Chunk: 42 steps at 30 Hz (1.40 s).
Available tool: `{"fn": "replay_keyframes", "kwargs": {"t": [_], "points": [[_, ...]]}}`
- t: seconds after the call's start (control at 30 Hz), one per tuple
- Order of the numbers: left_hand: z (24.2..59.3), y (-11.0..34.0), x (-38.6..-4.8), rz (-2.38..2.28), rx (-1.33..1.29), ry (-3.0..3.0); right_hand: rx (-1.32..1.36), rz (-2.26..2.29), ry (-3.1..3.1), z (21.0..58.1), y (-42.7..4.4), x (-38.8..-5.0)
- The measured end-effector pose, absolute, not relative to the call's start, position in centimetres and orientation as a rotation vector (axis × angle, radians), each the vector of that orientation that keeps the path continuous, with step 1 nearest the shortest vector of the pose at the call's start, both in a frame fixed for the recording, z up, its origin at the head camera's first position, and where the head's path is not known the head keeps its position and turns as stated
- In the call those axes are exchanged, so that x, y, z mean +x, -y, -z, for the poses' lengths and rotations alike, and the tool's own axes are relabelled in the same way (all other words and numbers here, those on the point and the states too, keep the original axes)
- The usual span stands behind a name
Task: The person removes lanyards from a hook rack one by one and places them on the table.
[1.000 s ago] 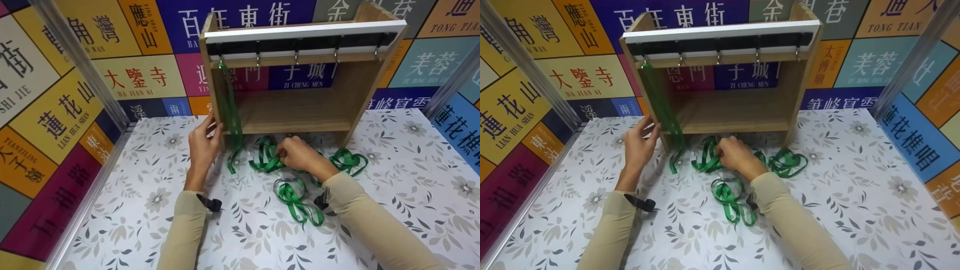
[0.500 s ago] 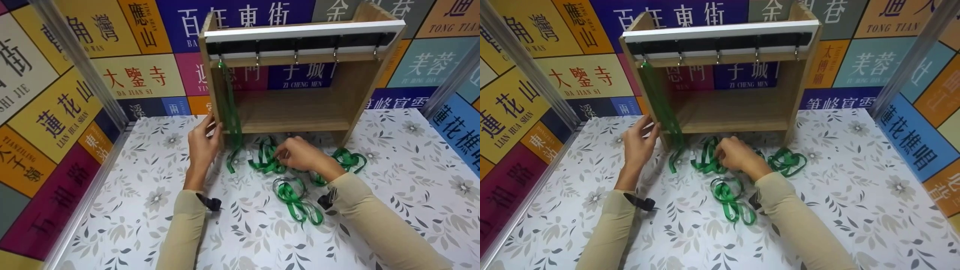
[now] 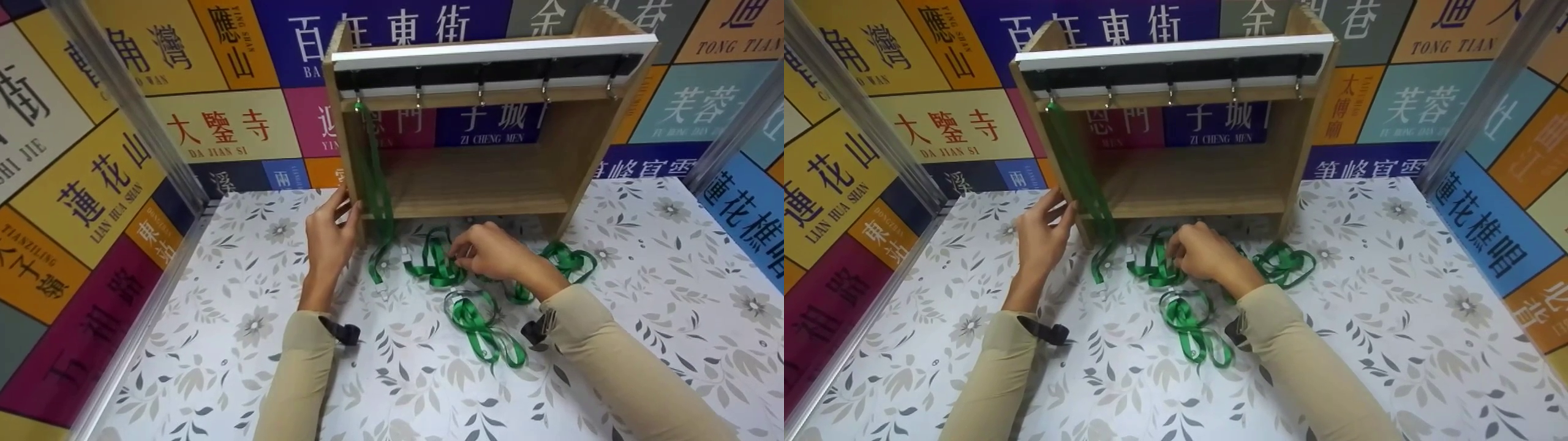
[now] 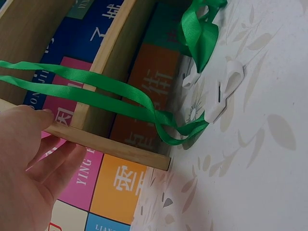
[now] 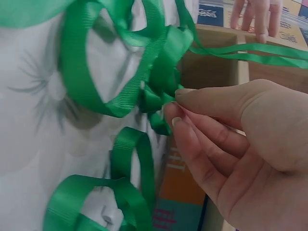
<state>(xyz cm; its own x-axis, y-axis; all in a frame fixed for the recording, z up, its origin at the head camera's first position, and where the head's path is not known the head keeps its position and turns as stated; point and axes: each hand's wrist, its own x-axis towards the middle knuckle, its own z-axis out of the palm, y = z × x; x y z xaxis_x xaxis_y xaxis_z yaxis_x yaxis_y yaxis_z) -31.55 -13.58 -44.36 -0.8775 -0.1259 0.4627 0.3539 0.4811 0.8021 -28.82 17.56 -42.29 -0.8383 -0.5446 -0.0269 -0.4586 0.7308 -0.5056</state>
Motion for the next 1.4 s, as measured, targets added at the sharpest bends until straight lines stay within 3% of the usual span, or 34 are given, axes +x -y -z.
{"fn": "replay_keyframes", "kwargs": {"t": [0.27,0.7,0.97,1.4], "points": [[44.3,13.6,-31.6,1.387,-0.197,2.263,-0.798,0.917,-2.813,40.6,-16.0,-28.5],[44.8,14.1,-31.8,1.42,-0.217,2.222,-0.949,1.361,-2.962,37.5,-9.5,-28.9],[44.9,14.0,-31.8,1.409,-0.229,2.233,-0.769,1.645,-3.003,35.5,-5.9,-29.5],[44.9,14.0,-31.9,1.387,-0.236,2.221,-0.487,1.328,-3.253,34.1,-2.2,-30.5]]}}
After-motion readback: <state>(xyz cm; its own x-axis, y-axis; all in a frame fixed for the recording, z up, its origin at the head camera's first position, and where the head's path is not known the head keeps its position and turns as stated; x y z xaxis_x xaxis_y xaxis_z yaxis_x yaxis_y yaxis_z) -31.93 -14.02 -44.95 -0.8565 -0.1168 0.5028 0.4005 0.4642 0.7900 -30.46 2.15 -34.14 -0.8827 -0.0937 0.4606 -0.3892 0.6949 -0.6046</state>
